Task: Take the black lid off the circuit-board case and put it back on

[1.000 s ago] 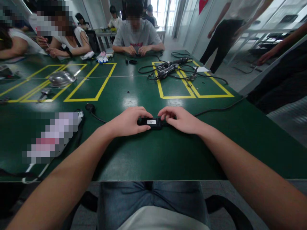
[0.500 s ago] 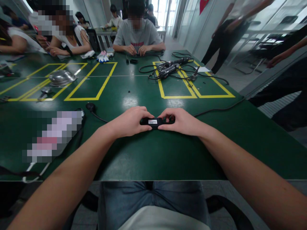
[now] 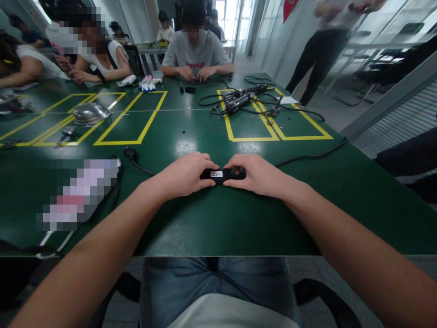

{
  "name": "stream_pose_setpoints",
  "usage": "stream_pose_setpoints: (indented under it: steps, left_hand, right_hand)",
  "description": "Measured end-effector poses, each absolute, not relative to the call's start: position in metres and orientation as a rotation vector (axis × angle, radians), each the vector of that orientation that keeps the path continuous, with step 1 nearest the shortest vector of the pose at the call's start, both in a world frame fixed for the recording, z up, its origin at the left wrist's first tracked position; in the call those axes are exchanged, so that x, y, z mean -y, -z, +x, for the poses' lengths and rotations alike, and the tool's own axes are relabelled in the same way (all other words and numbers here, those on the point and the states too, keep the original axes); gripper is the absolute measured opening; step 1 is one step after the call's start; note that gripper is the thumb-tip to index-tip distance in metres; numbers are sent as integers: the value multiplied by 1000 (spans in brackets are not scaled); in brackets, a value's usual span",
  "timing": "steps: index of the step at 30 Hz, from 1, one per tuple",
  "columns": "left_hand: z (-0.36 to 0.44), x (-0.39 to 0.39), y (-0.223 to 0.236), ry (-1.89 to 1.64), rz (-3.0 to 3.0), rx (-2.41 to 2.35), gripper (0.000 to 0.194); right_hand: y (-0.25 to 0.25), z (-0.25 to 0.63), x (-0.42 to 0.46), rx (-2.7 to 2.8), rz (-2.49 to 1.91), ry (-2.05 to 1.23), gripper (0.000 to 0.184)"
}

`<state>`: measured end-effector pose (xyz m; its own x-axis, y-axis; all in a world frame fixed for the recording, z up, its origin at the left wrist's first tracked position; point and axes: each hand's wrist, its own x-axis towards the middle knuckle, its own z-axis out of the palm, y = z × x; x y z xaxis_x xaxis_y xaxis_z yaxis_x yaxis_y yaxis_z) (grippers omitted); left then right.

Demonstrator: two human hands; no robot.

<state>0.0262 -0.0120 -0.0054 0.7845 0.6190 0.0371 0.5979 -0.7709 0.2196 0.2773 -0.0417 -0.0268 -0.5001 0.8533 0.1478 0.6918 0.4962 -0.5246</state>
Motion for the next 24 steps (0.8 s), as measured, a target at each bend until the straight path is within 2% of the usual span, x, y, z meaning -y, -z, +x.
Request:
stream_pose_setpoints:
  steps: [9,15,18,21,24]
  left_hand:
    - [22,8,10,-255,2642,-925,36]
    - [11,-8,18,-536,2314,-1041,37]
    - [9,-14,24,-567,2406,-1274,26]
    - [9,-15,28,-440,2522,-1323,18]
    - [9,-12,23,-458,2639,-1245,17]
  right_hand:
    - [32,276,42,2306,-1290,-623,25]
    - [36,281,40,2193,-1317,-709,50]
    - [36,284,38,2190,-1297,-764,35]
    - [34,285,37,2247,-1257,-774,17]
    - [33,285,36,2262,-1248,-792,11]
